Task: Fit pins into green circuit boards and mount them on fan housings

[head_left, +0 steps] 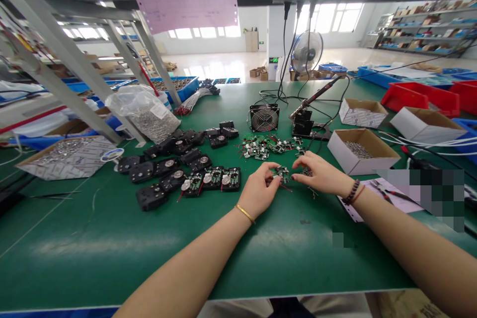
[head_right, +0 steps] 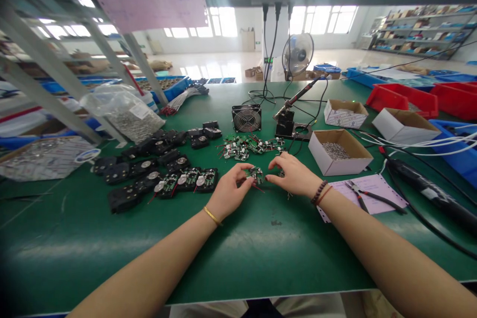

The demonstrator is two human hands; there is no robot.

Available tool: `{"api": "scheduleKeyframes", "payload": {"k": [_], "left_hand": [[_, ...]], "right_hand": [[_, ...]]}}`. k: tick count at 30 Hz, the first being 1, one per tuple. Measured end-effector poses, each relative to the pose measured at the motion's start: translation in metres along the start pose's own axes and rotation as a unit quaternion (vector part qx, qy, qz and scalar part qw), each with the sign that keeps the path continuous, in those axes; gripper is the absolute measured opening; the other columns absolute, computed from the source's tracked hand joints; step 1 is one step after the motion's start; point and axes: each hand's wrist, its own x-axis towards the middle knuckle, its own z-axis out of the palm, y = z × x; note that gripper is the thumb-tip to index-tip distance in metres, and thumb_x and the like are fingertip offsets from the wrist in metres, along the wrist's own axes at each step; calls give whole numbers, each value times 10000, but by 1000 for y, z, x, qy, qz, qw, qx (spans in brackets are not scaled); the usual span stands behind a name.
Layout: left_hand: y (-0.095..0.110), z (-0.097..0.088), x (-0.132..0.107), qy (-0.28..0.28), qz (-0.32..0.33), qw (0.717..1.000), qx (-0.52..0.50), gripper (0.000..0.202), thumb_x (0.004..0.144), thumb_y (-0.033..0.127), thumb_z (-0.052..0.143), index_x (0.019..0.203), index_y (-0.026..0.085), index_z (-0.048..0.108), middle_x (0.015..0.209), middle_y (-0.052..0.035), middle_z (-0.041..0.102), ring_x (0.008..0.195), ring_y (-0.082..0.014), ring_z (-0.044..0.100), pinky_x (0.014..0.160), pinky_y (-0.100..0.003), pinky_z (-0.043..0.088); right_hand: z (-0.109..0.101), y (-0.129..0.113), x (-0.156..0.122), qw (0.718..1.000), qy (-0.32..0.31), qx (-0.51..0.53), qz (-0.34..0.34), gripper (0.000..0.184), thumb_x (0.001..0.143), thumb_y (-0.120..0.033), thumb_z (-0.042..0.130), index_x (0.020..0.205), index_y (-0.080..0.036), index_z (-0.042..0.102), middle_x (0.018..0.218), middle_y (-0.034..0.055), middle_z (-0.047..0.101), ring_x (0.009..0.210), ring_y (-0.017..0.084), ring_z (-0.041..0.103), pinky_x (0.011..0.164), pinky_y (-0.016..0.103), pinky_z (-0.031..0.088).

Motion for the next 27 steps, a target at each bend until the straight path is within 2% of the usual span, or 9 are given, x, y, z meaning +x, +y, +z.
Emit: {"api": "scheduleKeyframes", "payload": {"k": [2,5,11,14,17,20,22,24,27], "left_hand": [[-2,-1,2,12,-2,1000,-12,278,889,262,540,1144,151,553,705,9,569,668,-134,553,661,-236,429],[-4,-2,3,22,0,1000,7,279,889,271,537,1141,154,558,674,15,540,650,-135,539,653,-240,421],[-5,-2,3,20,-1,1000,21,289,891,286,540,1153,166,561,729,-1,596,686,-145,565,660,-247,413],[-3,-3,2,23,-10,998,54,289,897,287,540,1162,174,568,708,7,581,649,-141,539,638,-249,389],[0,-4,1,26,-17,995,95,286,901,272,548,1173,188,571,730,10,594,647,-140,533,632,-251,369],[3,-4,-1,25,-14,989,144,287,905,260,557,1186,201,568,783,1,626,701,-156,567,639,-257,363],[4,-3,-2,22,-8,984,174,295,910,264,559,1199,207,561,822,-7,646,725,-169,585,644,-264,369],[5,-2,-3,19,2,981,193,301,914,269,557,1209,210,551,856,-15,660,746,-181,604,654,-270,383],[6,0,-4,17,9,980,199,304,920,270,551,1217,214,531,904,-23,674,808,-200,635,693,-281,410]], "right_hand": [[-8,-5,-6,989,-21,-149,-12,234,829,-341,632,977,-163,670,1020,105,523,1007,240,478,956,387,367],[-8,-13,-12,965,-67,-255,4,185,834,-293,606,945,-164,679,1023,117,526,991,261,471,921,387,370],[10,-16,-7,944,-74,-322,-1,181,861,-203,480,897,-133,643,978,127,560,948,267,504,863,380,370],[10,-17,-6,951,-62,-302,1,138,854,-176,475,856,-130,606,936,107,579,898,237,524,834,354,376],[4,-19,-7,979,-34,-198,32,43,824,-135,510,819,-149,551,843,49,596,782,177,530,719,308,376],[0,-19,-6,998,-30,31,47,19,826,-166,532,827,-150,542,765,15,591,691,131,527,643,268,394],[3,-16,-4,975,-40,211,53,114,812,-242,574,851,-142,536,750,16,590,685,124,545,637,256,434],[8,-14,-1,934,-37,348,75,259,750,-323,661,852,-143,507,724,9,586,676,121,562,622,250,454],[17,-14,1,881,-16,458,122,464,611,-392,801,818,-151,463,680,-12,583,637,105,567,581,224,442]]}}
